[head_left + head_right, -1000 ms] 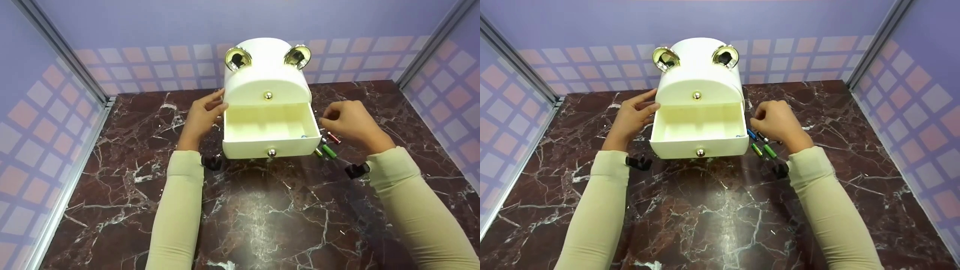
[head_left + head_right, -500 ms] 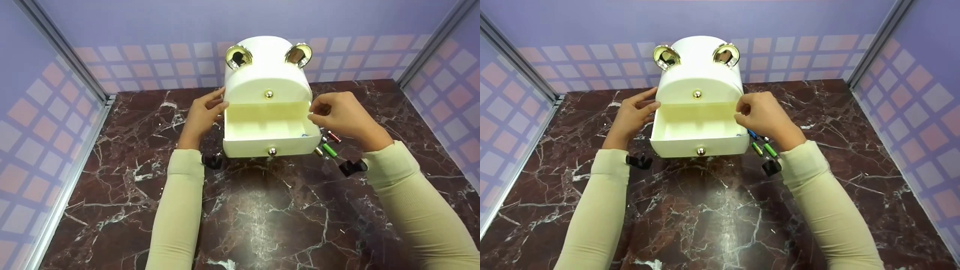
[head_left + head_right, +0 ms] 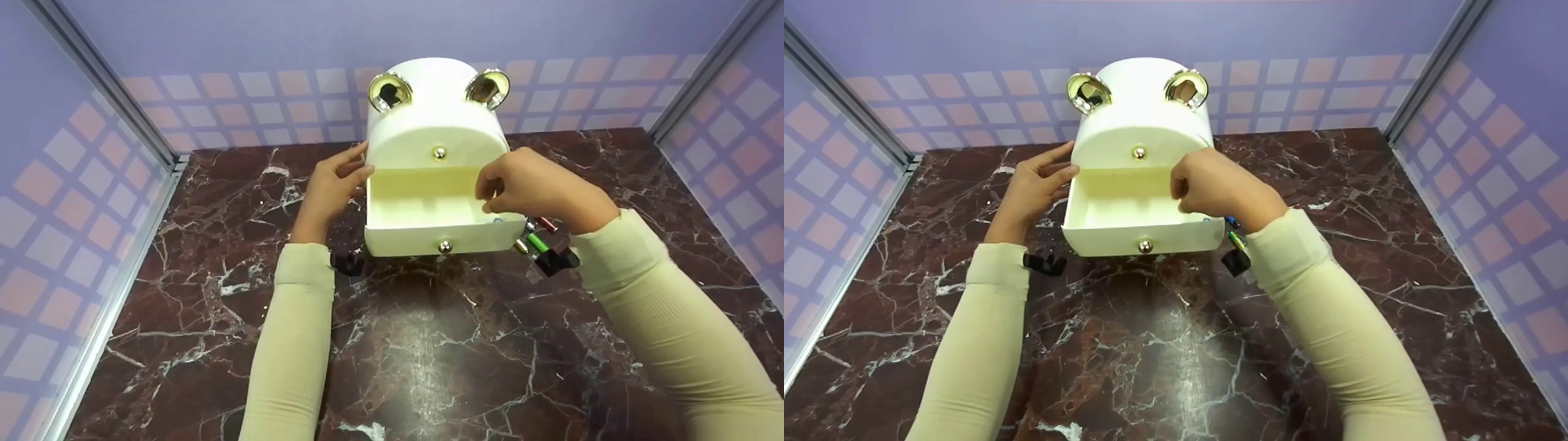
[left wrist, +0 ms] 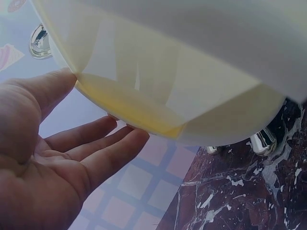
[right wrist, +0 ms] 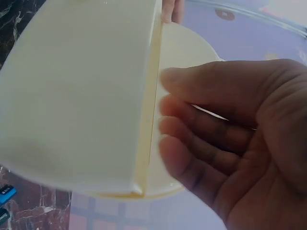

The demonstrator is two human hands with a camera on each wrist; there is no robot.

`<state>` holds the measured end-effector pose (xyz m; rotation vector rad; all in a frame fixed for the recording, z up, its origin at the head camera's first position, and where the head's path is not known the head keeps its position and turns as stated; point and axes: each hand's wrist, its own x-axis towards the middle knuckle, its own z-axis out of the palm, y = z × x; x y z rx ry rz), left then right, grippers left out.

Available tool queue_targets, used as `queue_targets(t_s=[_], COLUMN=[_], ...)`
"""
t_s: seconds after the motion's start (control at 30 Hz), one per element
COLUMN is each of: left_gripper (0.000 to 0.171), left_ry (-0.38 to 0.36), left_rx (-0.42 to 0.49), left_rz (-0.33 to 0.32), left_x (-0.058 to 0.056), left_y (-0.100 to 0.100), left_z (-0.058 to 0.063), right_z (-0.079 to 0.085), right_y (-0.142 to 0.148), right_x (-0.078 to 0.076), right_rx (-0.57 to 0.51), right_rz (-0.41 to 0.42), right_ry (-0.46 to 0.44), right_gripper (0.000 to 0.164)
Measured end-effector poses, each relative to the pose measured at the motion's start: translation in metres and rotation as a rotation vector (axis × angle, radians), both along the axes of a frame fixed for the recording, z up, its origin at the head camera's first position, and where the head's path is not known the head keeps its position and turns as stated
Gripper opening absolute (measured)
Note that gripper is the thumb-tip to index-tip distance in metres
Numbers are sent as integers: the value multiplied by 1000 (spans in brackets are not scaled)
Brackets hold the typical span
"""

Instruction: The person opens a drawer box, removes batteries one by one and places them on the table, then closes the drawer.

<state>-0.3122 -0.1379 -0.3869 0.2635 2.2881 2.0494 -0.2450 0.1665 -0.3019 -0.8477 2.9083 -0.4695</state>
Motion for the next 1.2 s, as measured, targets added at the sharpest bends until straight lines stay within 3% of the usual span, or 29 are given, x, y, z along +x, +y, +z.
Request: queue_targets(t_s=[0.1,0.33,0.47,0.8,0.93,1.2], left_gripper=[48,48,48,48,48,49], left_ry=[7,8,1,-1,-2,6], left_rx=[-11,-8,-15,-15,-28,-44], left_rz=[7,10,4,0,2,2], left_x=[0,0,0,0,1,2], left_y=[0,0,2,3,1,-1], left_z=[0,-1,0,-1,-1,-1], right_z=[3,10,11,-1,-9,-18], right_y=[-8,-22,-26,-32,-35,-40], right_x=[-3,-12,-14,-24,-25,-23], right_rx=[70,229,306,493,560,560], right_rz=[35,9,38,114,148,52], right_ry=[-55,-193,-242,-289,-268,-282], right_gripper=[10,15,15,26,27,25])
